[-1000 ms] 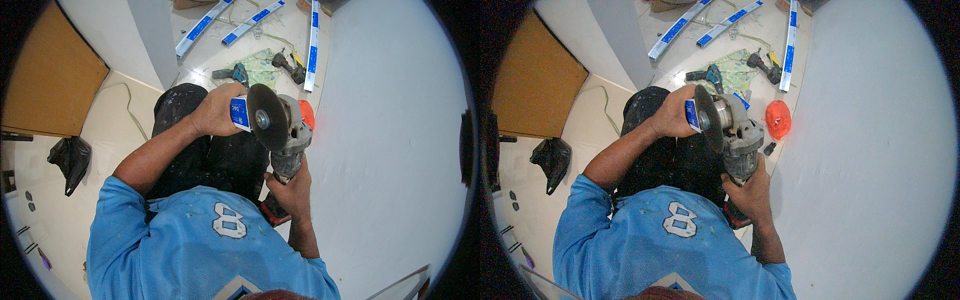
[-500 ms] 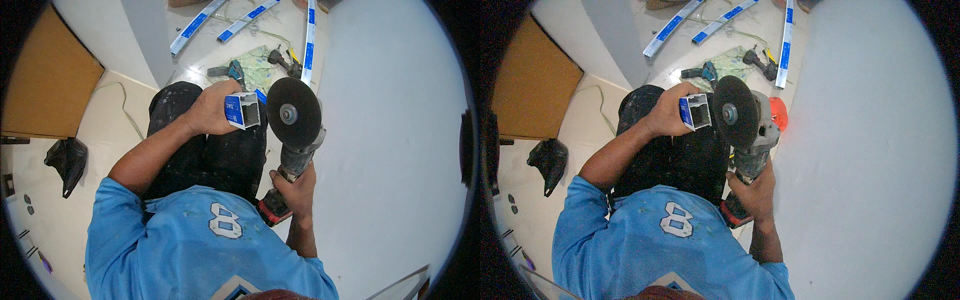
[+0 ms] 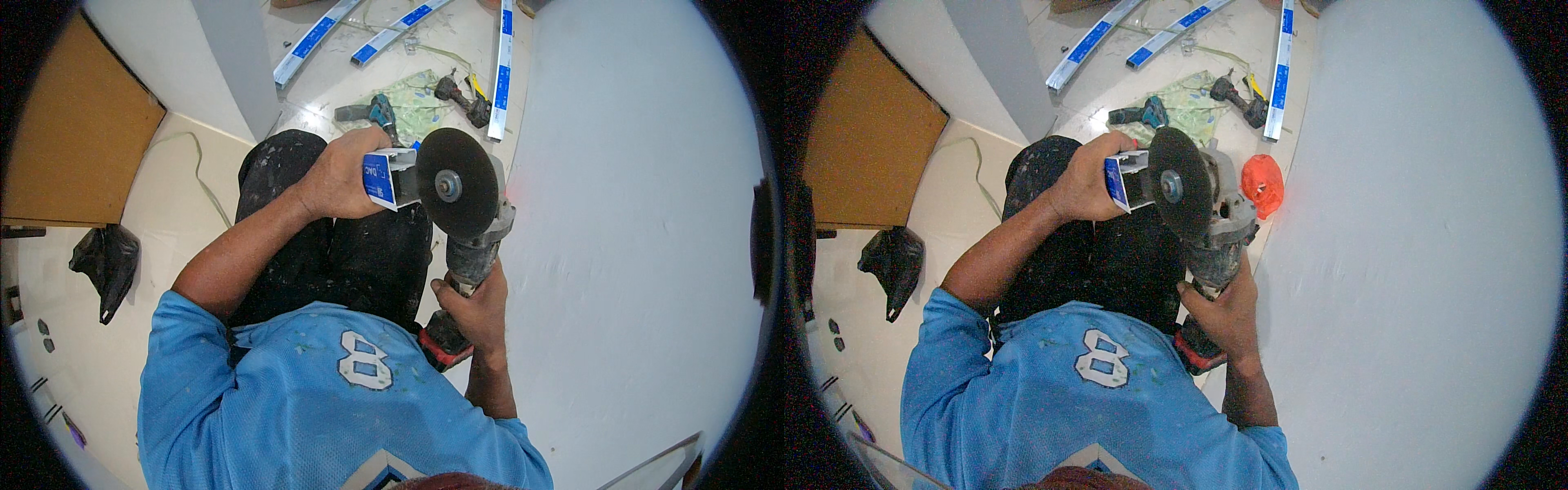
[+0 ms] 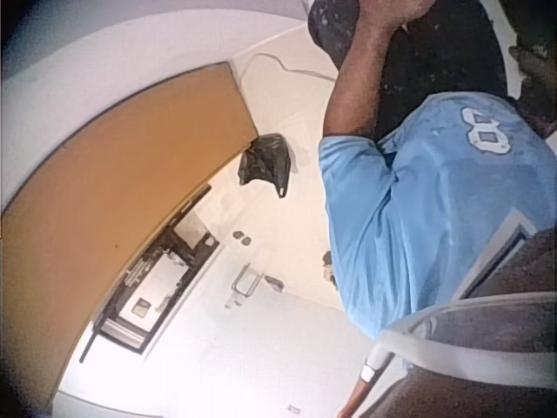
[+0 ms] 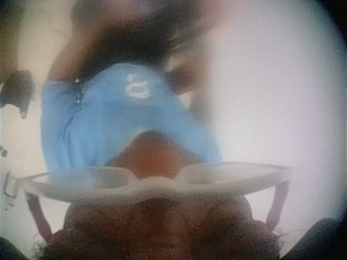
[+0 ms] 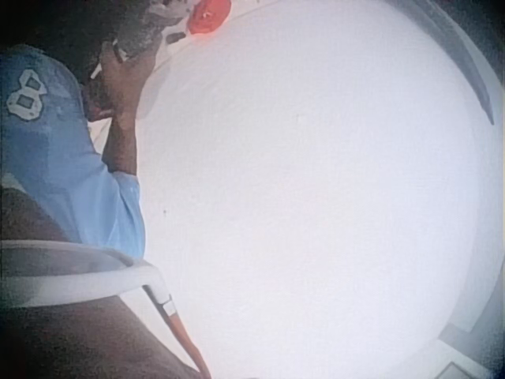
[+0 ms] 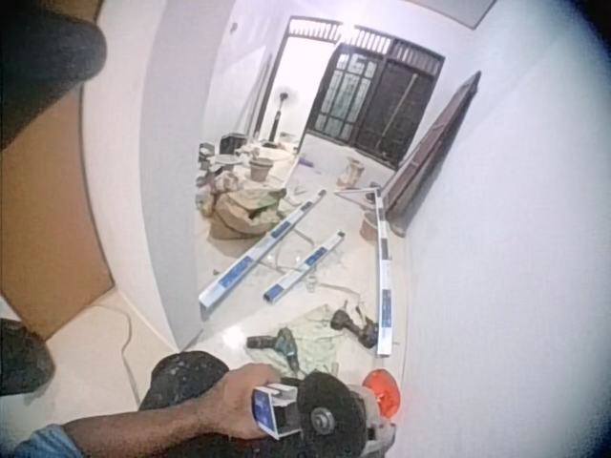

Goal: The person measures and marks a metal profile with a tape measure and marker, then uses a metal ruler to draw a straight line. They cut the profile with an angle grinder and smooth the cut edge with the same tool.

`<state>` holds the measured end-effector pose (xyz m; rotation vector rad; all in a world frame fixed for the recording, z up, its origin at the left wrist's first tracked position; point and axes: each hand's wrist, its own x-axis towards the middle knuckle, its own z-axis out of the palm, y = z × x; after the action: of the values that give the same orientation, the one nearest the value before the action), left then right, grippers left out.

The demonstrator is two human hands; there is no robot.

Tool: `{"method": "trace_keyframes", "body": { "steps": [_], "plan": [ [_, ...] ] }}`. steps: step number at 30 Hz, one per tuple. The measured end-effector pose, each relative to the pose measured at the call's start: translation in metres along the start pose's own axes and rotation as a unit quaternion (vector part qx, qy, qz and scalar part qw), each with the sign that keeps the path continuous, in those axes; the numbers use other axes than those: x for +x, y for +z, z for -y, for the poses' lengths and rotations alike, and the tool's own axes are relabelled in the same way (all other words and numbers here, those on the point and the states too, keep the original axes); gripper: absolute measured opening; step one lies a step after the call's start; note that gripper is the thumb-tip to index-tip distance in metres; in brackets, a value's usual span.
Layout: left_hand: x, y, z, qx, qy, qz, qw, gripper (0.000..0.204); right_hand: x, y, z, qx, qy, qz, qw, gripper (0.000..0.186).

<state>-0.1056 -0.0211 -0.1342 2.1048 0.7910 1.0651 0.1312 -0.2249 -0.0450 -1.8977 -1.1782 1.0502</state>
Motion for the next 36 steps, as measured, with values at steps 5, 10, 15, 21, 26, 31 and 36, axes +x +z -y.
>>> {"method": "trace_keyframes", "body": {
  "steps": [5,10,15,21,26,31,36],
  "plan": [
    [0.001,0.004,0.001,-0.012,0.026,-0.026,0.999,0.062,0.000,0.000,0.004,-0.022,0.004,-0.001,1.000,0.076],
    [0.002,0.001,-0.001,-0.024,0.023,-0.017,0.999,0.062,0.000,0.000,0.006,-0.019,0.009,0.003,1.000,0.076],
    [0.001,0.000,-0.001,-0.016,0.015,-0.009,1.000,0.062,0.001,-0.001,0.005,-0.036,0.010,0.000,0.999,0.076],
    [0.001,0.000,-0.002,-0.016,0.010,-0.007,1.000,0.063,0.003,-0.004,0.017,-0.032,0.040,0.023,0.998,0.079],
    [0.000,0.000,0.000,-0.015,0.014,-0.005,1.000,0.064,0.005,-0.005,0.008,-0.029,0.000,0.014,0.999,0.078],
    [0.000,0.001,-0.001,-0.017,0.009,-0.005,1.000,0.063,0.006,-0.004,0.005,-0.036,0.000,0.013,0.999,0.078],
    [0.001,0.001,-0.004,0.022,0.016,-0.017,0.999,0.065,0.003,-0.005,0.007,-0.039,-0.010,-0.008,0.999,0.079]
  ]
}}
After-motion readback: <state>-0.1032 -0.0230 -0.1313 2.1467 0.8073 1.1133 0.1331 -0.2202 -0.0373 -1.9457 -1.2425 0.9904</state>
